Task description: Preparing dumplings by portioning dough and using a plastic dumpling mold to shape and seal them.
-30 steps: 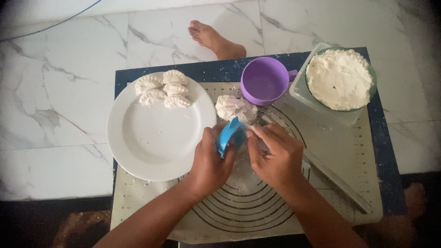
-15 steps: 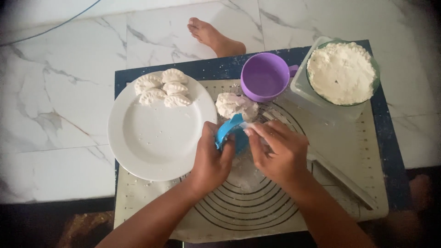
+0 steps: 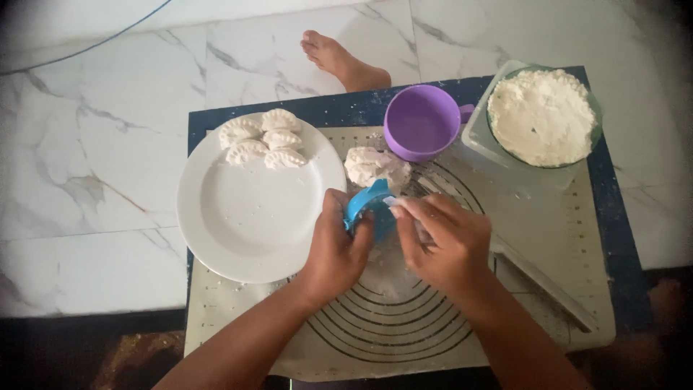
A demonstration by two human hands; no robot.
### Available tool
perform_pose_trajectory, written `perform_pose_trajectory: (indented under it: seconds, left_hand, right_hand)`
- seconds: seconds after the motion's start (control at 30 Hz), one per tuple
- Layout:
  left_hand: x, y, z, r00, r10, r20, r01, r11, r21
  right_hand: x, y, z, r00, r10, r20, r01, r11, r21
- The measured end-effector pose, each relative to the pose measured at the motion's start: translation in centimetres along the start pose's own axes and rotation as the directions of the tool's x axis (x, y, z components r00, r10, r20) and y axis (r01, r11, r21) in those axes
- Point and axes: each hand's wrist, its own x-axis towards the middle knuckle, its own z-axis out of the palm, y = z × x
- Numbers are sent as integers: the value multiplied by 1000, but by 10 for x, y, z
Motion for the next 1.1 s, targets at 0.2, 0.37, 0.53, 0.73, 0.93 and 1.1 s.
perform_pose_trajectory:
  seconds: [0.2,0.37,0.53,0.73,0.93,1.1]
  left_hand:
    - [-3,-3,4,999,-22,48,24,999,-32]
    - [-1,2,3,998,-44,48,43,999,13]
    - [2,0,1,999,-38,34,38,999,-8]
    - [3,0,-1,998,-12,60,14,1000,-22]
    - [6,15,-5,998,-9,68,9,1000,-4]
    - [4,19,-3,998,-31,58,25,996,89]
  right_hand:
    - [-17,-3,21,974,217,-62,-206,967,150]
    - [-7,-9,14,980,195,-41,-188,975,121]
    - [-16,-8,19,967,256,-3,-251,951,183]
    - [-10,-8,15,976,212,-54,-208,976,68]
    - [-14,-8,18,974,228,-3,-227,972,65]
    - [-2,-5,6,991,131,-16,-131,991,9]
